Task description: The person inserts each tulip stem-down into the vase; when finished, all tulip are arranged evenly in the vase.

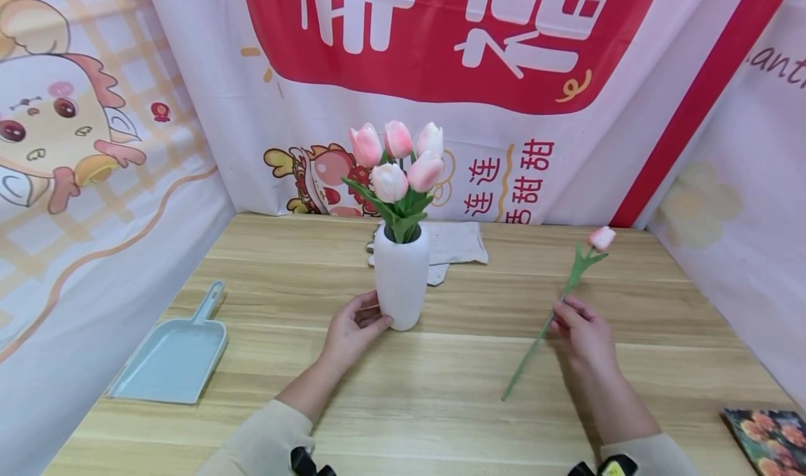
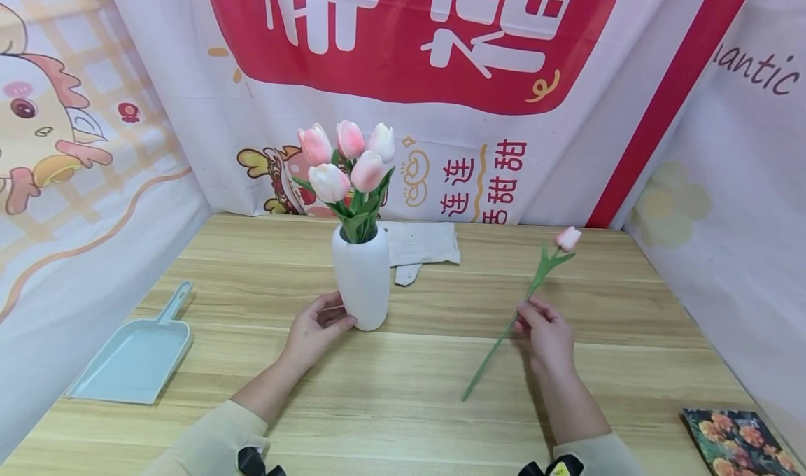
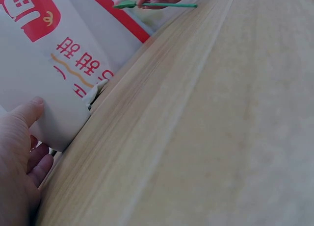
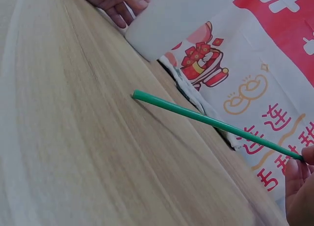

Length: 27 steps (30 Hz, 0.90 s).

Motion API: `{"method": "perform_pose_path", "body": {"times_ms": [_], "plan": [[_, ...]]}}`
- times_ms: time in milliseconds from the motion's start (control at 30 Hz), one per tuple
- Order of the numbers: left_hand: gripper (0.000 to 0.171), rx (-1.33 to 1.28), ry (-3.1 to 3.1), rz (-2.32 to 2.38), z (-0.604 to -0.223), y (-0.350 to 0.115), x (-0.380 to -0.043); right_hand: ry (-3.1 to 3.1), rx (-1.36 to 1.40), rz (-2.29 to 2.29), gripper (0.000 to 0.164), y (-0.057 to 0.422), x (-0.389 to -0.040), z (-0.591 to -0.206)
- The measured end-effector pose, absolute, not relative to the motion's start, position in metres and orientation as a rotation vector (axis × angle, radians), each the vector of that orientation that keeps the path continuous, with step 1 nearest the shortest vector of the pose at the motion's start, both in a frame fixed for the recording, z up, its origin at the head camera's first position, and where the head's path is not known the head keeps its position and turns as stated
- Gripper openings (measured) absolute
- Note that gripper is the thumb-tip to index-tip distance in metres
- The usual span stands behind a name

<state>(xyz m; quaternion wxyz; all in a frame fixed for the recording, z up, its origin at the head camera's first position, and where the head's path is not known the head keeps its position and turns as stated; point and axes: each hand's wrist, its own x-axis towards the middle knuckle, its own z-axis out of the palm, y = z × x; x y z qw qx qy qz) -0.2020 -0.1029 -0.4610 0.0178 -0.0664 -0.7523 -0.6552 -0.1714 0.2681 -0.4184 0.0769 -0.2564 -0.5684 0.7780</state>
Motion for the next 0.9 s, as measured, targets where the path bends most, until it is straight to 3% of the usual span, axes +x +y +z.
{"method": "perform_pose_path", "body": {"times_ms": [233, 500, 900], "plan": [[0.048, -0.207, -2.328, -2.042, -0.461, -0.103, -0.202, -1.558, -0.791, 2.396, 0.013, 0.264, -0.176, -0.413], [0.049, -0.204, -2.343, -2.035, -0.460, -0.103, -0.202, -1.417, -0.776, 2.436, 0.032, 0.260, -0.181, -0.401], [0.049, -0.211, -2.339, -2.035, -0.460, -0.103, -0.202, -1.079, -0.640, 2.479, 0.033, 0.246, -0.189, -0.358]]}}
